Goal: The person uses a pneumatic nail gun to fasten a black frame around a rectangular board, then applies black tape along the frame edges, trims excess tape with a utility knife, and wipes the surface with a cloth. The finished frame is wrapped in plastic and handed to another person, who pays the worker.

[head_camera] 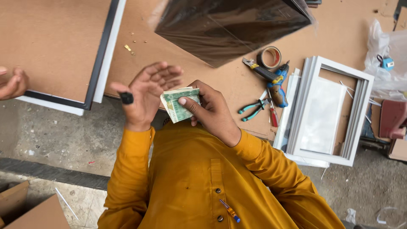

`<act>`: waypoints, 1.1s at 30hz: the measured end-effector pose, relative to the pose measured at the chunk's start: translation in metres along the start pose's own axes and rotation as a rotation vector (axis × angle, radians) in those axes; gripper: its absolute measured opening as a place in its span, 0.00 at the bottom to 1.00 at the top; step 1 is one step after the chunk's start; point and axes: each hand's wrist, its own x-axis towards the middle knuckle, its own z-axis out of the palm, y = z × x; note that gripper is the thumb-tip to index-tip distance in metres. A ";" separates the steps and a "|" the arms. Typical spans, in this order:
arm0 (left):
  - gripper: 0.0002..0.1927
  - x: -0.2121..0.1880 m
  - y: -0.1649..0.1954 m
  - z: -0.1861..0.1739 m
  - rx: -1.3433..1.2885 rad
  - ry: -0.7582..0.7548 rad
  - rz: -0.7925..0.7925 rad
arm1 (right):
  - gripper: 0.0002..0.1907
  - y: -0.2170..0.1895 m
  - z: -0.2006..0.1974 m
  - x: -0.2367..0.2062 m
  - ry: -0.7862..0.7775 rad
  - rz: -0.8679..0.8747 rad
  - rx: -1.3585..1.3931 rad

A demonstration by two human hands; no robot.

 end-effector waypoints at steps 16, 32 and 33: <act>0.08 -0.123 -0.134 0.020 0.378 0.498 -0.557 | 0.15 0.137 -0.295 -0.119 1.067 -0.172 -0.322; 0.10 -0.093 -0.178 0.009 1.078 0.514 -0.695 | 0.50 0.189 -0.658 -0.283 1.571 0.454 -0.079; 0.09 -0.092 -0.184 0.008 1.030 0.539 -0.749 | 0.49 0.198 -0.662 -0.246 1.574 0.467 -0.100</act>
